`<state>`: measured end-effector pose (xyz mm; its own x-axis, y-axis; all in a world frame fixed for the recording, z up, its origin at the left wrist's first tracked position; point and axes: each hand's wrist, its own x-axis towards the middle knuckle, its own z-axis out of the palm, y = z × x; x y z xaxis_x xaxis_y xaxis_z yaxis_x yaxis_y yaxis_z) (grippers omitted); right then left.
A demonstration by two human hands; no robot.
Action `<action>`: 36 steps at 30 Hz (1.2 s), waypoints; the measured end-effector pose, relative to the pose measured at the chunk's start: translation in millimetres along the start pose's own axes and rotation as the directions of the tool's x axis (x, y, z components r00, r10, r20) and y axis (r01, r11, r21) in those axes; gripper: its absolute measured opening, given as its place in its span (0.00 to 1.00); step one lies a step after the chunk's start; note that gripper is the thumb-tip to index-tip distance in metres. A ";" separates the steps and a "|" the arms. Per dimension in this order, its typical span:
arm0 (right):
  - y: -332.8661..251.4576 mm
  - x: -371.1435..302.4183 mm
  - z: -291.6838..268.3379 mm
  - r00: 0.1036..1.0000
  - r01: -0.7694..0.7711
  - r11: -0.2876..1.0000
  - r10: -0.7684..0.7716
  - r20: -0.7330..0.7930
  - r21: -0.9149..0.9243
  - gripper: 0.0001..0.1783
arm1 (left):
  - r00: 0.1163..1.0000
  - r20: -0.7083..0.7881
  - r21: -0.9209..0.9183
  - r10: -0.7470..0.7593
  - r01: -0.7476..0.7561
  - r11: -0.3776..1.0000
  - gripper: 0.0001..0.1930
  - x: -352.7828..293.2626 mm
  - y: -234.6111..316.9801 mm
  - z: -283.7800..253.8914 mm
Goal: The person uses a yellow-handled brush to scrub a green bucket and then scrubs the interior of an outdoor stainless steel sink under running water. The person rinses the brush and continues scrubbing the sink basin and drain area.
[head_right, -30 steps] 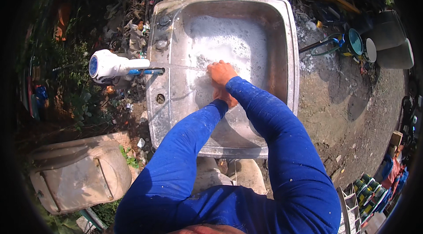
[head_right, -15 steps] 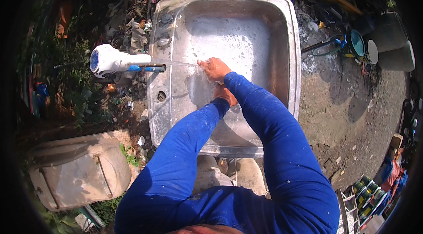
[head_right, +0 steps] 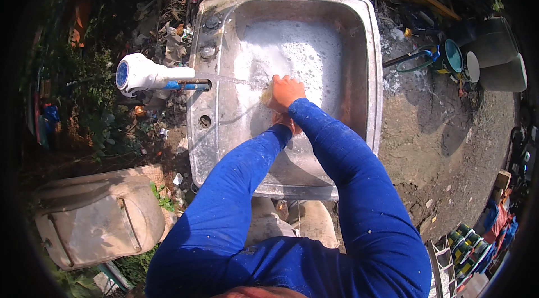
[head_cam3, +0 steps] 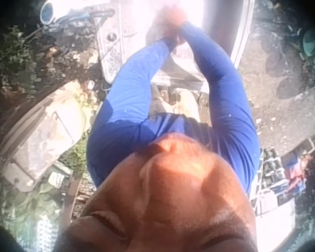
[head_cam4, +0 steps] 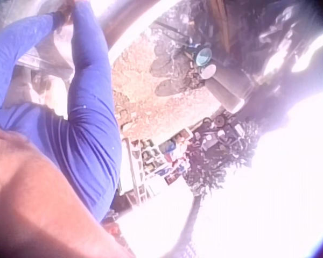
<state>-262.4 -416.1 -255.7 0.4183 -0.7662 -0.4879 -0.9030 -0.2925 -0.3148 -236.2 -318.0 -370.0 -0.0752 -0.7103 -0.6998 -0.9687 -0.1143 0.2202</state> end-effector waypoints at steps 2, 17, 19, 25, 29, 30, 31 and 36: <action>14.0 15.1 18.2 0.999 -0.016 1.000 0.016 -0.034 -0.011 0.24 | 0.996 0.092 -0.050 0.017 -0.013 0.999 0.41 -7.6 7.4 -16.9; 8.2 26.6 10.7 0.994 0.102 0.987 -0.105 -0.022 -0.127 0.12 | 0.994 0.092 -0.173 0.066 -0.049 0.984 0.37 -3.5 3.7 -10.3; 15.4 32.4 12.3 0.997 0.048 0.997 -0.051 -0.051 -0.053 0.13 | 0.994 0.068 -0.202 0.082 -0.067 0.977 0.35 -8.9 3.6 -21.9; 15.9 18.5 6.5 0.939 0.246 0.956 -0.195 -0.282 0.160 0.25 | 0.986 -0.160 -0.307 0.050 -0.098 0.947 0.31 16.5 -1.1 20.8; 49.4 25.2 16.9 0.970 0.240 0.939 -0.225 -0.089 0.248 0.33 | 0.993 -0.013 -0.274 0.121 -0.120 0.954 0.32 5.0 7.1 -14.7; 54.6 27.8 17.1 0.971 0.235 0.935 -0.241 -0.011 0.266 0.33 | 0.985 0.072 -0.286 0.158 -0.131 0.949 0.33 5.7 8.1 -21.3; 58.0 28.2 20.0 0.972 0.221 0.930 -0.234 0.008 0.293 0.34 | 0.989 0.030 -0.270 0.146 -0.132 0.954 0.33 1.4 9.3 -24.0; 53.7 37.5 24.9 0.963 0.235 0.926 -0.263 0.056 0.296 0.24 | 0.976 -0.146 -0.085 0.162 -0.176 0.981 0.32 -0.4 10.3 -12.4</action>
<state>-292.8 -446.3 -311.2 0.6457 -0.6291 -0.4327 -0.7082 -0.2816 -0.6474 -243.2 -327.5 -359.0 -0.1961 -0.8132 -0.5480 -0.9166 -0.0465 0.3970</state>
